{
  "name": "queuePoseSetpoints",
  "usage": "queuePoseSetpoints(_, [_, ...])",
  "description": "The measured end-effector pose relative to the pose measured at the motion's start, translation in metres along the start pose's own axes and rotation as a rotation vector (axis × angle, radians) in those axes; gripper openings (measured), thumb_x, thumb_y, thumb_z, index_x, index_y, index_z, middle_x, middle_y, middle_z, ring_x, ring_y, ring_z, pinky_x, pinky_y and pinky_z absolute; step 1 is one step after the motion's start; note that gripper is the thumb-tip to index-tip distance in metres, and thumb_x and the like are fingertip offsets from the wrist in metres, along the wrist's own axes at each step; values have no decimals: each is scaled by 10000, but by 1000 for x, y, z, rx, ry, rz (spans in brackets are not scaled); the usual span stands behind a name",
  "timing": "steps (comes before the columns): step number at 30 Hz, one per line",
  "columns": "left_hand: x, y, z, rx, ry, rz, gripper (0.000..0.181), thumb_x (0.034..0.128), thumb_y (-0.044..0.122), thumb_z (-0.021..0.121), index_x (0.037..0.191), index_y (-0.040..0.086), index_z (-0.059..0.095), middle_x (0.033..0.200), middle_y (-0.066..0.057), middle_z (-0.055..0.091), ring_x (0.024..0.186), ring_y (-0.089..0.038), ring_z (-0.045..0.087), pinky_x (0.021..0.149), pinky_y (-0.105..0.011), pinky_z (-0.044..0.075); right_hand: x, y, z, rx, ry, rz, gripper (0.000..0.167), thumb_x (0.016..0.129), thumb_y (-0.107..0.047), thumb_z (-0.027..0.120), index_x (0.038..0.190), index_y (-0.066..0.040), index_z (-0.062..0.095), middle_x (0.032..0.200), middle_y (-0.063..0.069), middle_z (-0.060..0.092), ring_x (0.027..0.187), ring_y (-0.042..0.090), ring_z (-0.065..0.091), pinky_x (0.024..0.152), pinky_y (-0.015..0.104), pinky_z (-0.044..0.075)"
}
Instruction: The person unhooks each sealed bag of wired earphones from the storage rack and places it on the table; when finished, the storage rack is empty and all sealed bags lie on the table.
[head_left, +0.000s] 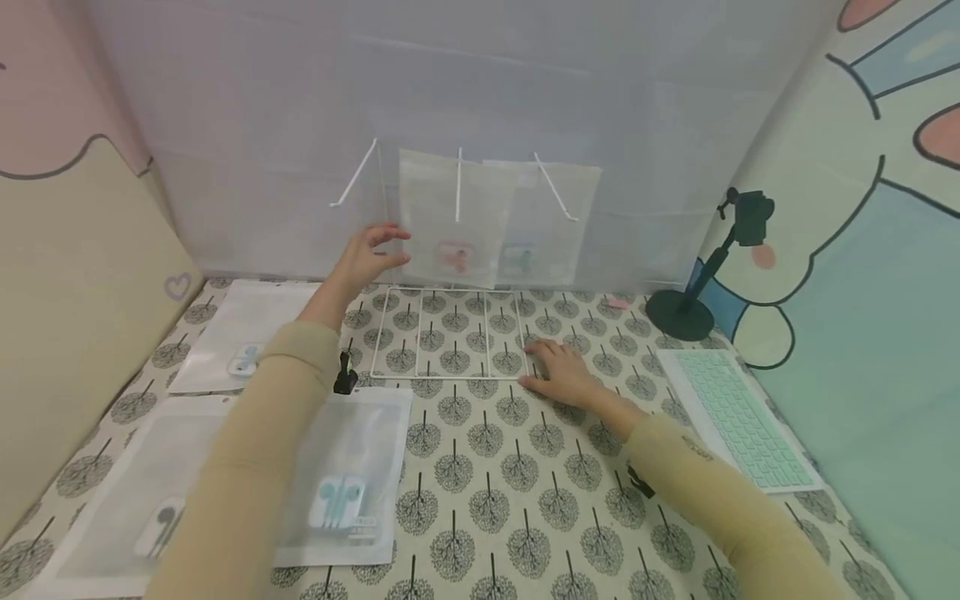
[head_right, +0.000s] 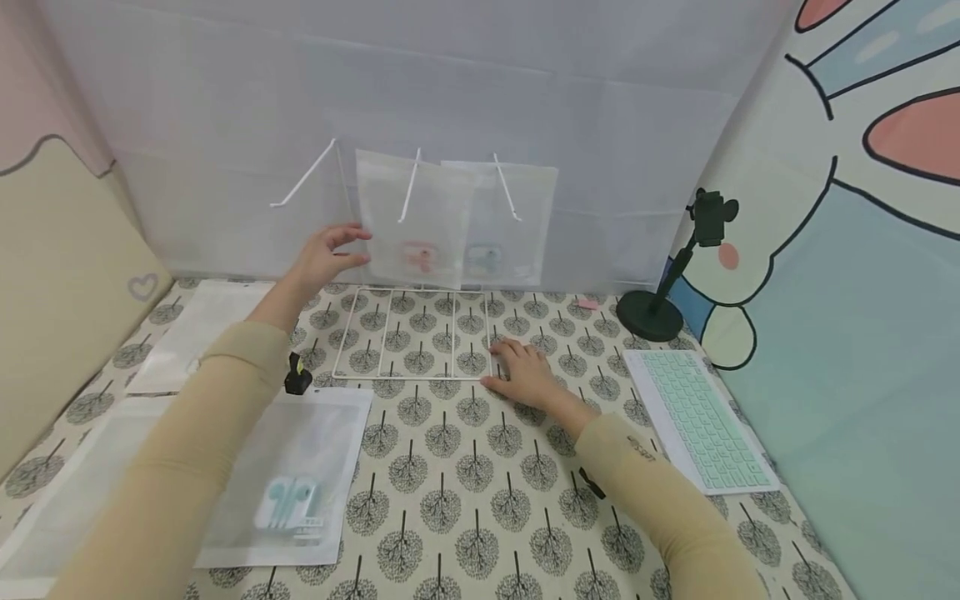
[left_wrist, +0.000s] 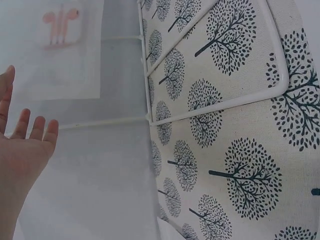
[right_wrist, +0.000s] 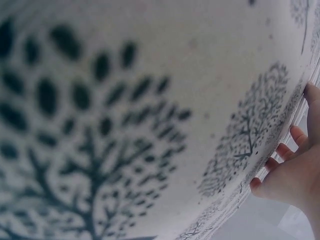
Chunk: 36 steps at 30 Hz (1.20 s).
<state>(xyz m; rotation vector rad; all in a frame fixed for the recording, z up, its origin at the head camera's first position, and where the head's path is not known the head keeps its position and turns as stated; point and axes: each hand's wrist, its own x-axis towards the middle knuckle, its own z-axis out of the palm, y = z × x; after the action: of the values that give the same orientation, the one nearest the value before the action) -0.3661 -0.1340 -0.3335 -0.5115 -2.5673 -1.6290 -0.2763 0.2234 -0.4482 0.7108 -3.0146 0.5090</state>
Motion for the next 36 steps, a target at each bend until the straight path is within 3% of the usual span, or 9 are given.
queuePoseSetpoints(4, [-2,-3,9,-38,-22,1,460,877,105,655,1312,38,523,1540,-116,251,1409,-308,223,1125,-498,254,-1,0,3,1,2,-3,609,886,-432,616,1357,-79,459,1420,179,414,1272,425,383,1099,619,186])
queuePoseSetpoints(9, [9,-32,22,-5,21,-58,454,870,195,675,1307,191,553,1533,-61,277,1330,-342,348,1087,-496,319,0,-1,3,-5,1,-8,613,886,-432,615,1360,-77,457,1420,175,417,1280,422,381,1111,609,170])
queuePoseSetpoints(15, [5,-36,25,-24,49,-72,411,882,184,660,1284,170,574,1477,-70,373,1255,-361,416,1051,-498,359,1,0,3,-2,3,-8,618,882,-435,619,1360,-81,455,1420,169,416,1288,422,371,1110,613,166])
queuePoseSetpoints(24, [-9,-35,21,28,50,32,407,868,57,654,1266,117,590,1369,-100,477,1093,-300,541,950,-394,479,1,3,2,-4,5,-14,615,885,-431,617,1362,-79,454,1421,176,413,1289,432,364,1100,623,179])
queuePoseSetpoints(32, [-25,-29,15,179,16,162,500,823,-45,647,1285,134,579,1315,-91,521,971,-286,604,834,-360,545,1,4,2,-15,13,-15,602,886,-421,620,1351,-74,460,1412,179,420,1287,417,375,1101,619,182])
queuePoseSetpoints(36, [-34,-26,13,258,10,256,515,809,-71,659,1282,117,579,1268,-97,549,950,-261,615,803,-322,556,1,3,1,-13,20,-23,597,883,-407,629,1341,-59,468,1400,186,430,1286,410,385,1104,614,183])
